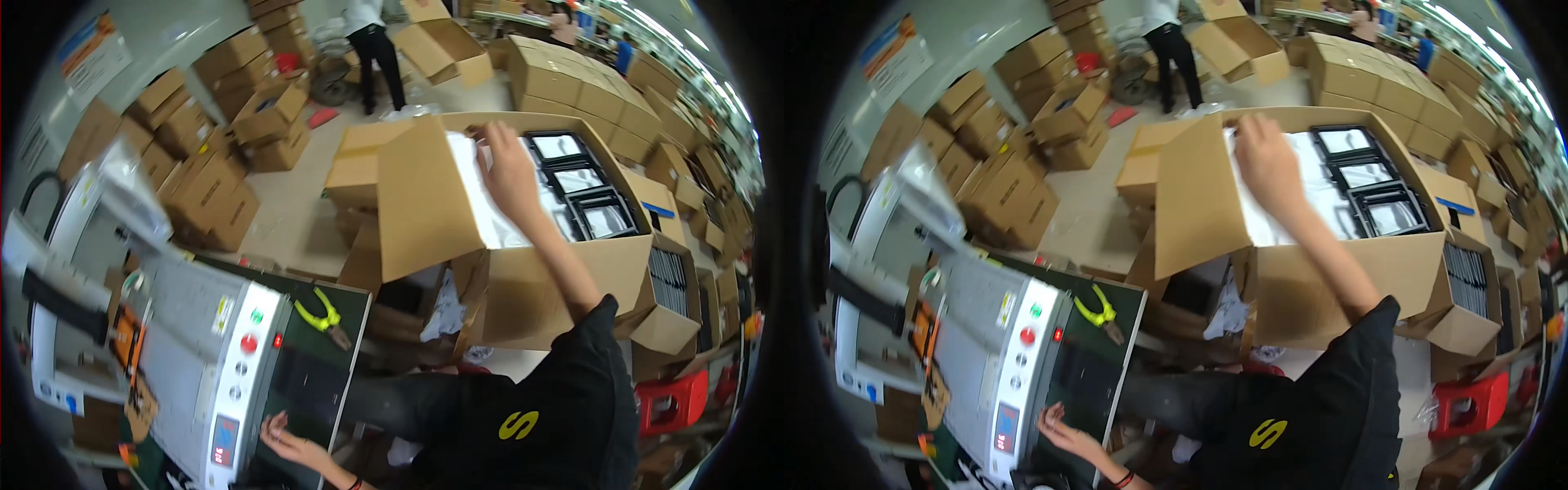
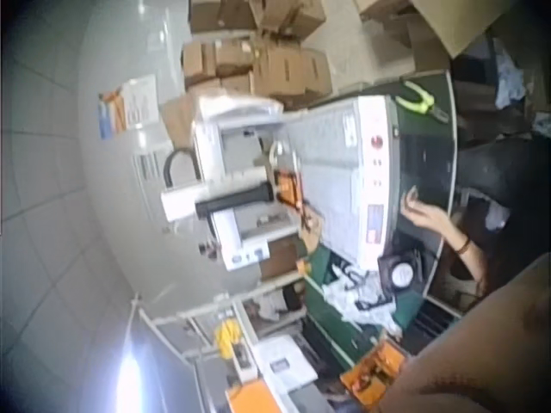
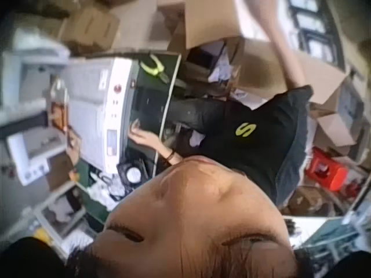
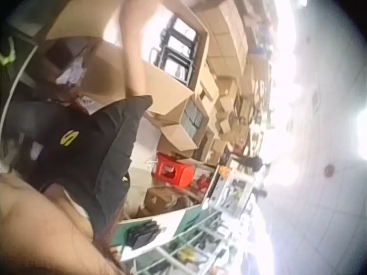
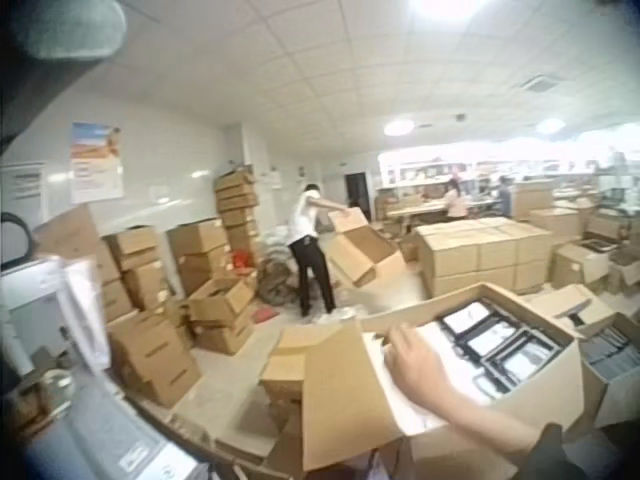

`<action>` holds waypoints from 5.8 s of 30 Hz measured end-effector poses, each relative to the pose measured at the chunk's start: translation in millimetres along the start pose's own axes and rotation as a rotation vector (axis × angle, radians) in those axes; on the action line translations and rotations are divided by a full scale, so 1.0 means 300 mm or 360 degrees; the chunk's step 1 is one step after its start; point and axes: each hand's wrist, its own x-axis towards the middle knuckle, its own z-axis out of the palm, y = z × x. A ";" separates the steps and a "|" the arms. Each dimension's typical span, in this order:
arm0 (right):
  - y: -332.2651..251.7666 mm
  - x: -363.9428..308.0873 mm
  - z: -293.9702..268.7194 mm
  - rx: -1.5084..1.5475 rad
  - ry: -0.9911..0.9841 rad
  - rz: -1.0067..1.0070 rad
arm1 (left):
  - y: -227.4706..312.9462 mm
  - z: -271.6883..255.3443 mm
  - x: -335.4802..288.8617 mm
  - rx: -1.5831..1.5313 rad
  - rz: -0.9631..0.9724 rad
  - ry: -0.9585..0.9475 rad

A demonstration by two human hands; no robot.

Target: The person assembles black rectangular electronic devices by placing them into a press machine and operating the controls. They then move the finished units to a workbench and stack them. The process is repeated for multiple units in a factory setting.

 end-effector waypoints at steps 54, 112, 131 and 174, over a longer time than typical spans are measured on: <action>-0.723 -0.671 -0.047 0.2389 -0.1468 -0.0646 | -0.039 -0.090 -0.010 -0.1271 -0.0560 -0.0120; -0.770 -0.704 0.157 0.2224 -0.1622 -0.0515 | -0.048 -0.086 -0.019 -0.1178 -0.0557 0.0345; -0.774 -0.705 0.157 0.2259 -0.1608 -0.0498 | -0.056 -0.087 -0.023 -0.1243 -0.0536 0.0325; -0.778 -0.714 0.162 0.2219 -0.1572 -0.0548 | -0.074 -0.083 -0.023 -0.1261 -0.0493 0.0341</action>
